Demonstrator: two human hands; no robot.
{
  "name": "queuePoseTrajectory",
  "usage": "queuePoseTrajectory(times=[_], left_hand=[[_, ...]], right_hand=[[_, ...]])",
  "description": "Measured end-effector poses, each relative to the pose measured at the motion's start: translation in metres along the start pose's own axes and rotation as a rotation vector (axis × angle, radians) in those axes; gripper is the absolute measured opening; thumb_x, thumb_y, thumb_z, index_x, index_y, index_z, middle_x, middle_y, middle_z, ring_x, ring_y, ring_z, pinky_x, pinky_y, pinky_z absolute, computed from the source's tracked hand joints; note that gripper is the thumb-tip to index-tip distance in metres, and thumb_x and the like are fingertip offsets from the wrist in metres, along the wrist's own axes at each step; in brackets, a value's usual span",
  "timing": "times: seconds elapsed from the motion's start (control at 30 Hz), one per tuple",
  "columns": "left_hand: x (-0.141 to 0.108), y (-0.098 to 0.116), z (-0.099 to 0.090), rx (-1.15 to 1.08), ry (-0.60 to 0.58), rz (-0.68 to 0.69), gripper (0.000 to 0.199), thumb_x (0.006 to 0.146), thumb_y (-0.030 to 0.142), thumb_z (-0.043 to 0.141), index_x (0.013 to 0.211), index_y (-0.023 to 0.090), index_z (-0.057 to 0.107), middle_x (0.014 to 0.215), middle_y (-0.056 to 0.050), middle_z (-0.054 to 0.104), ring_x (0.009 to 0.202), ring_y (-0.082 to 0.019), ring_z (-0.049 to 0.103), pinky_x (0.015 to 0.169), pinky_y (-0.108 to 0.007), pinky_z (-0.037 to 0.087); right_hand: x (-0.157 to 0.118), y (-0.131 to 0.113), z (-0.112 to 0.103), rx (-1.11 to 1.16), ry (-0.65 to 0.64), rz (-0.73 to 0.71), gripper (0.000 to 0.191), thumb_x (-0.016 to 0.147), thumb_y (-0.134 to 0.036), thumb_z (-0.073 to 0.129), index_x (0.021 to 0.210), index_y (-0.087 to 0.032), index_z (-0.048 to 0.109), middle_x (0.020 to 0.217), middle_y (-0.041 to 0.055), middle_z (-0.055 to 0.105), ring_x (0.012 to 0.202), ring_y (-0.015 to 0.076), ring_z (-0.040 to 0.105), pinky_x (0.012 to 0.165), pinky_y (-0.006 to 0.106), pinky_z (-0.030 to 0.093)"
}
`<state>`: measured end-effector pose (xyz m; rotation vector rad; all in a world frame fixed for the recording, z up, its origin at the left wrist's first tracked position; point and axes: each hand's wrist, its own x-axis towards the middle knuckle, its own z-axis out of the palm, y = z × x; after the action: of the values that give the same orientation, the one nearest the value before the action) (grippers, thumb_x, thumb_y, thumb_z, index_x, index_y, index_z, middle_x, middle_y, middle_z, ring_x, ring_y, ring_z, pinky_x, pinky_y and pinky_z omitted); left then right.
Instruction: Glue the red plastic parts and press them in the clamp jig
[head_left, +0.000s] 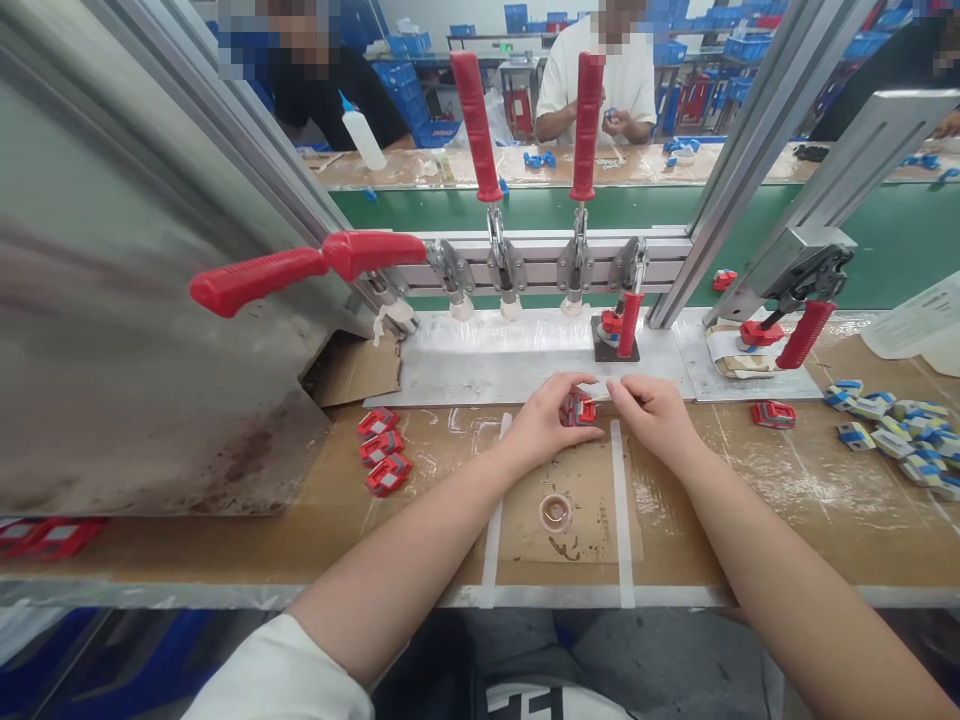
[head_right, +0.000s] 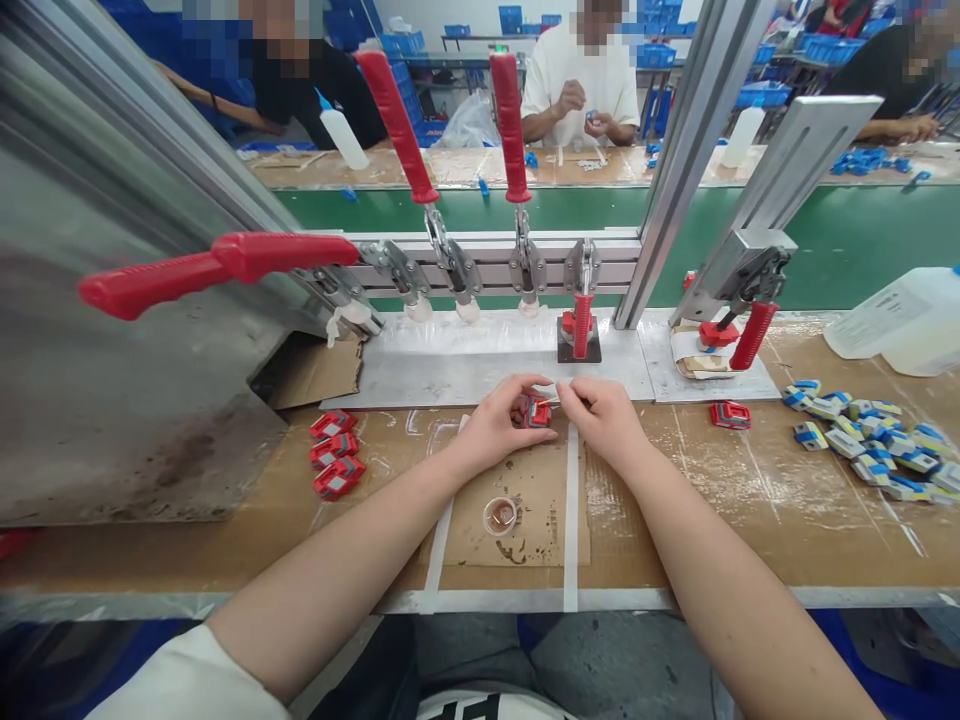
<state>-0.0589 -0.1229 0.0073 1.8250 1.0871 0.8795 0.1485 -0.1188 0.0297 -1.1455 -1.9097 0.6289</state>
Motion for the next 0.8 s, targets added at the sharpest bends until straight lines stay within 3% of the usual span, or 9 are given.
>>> queuePoseTrajectory(times=[0.27,0.5,0.67,0.8], left_hand=[[-0.002,0.001,0.001,0.053,0.022,0.028,0.065,0.076,0.027,0.088,0.133,0.029,0.057,0.114,-0.003,0.062,0.095,-0.019,0.066,0.086,-0.033,0.055],[-0.002,0.001,0.0,0.107,0.021,0.051,0.057,0.079,0.028,0.085,0.131,0.029,0.06,0.117,-0.004,0.061,0.098,-0.02,0.064,0.085,-0.034,0.057],[-0.001,0.002,0.0,-0.015,0.013,0.029,0.053,0.081,0.023,0.083,0.129,0.028,0.06,0.123,-0.004,0.061,0.093,-0.017,0.066,0.081,-0.03,0.059],[-0.001,0.002,0.001,-0.034,0.014,0.039,0.053,0.08,0.021,0.082,0.128,0.028,0.06,0.124,-0.005,0.062,0.095,-0.016,0.066,0.082,-0.03,0.059]], right_hand=[[0.0,-0.001,-0.003,-0.09,0.054,-0.052,0.045,0.096,-0.029,0.05,0.062,-0.022,0.022,0.056,-0.0052,0.023,0.054,0.0111,0.025,0.055,0.031,0.021],[-0.003,-0.009,-0.002,0.025,-0.074,0.038,0.047,0.094,-0.036,0.049,0.058,-0.022,0.023,0.055,-0.0042,0.023,0.052,0.0102,0.026,0.052,0.029,0.02],[-0.001,-0.011,-0.002,0.146,0.058,0.145,0.05,0.095,-0.046,0.051,0.058,-0.022,0.027,0.057,-0.0038,0.024,0.056,0.0109,0.026,0.053,0.028,0.021],[0.0,-0.008,0.0,0.16,0.066,0.169,0.05,0.095,-0.048,0.053,0.059,-0.022,0.029,0.058,-0.0039,0.026,0.056,0.0114,0.028,0.054,0.029,0.023]])
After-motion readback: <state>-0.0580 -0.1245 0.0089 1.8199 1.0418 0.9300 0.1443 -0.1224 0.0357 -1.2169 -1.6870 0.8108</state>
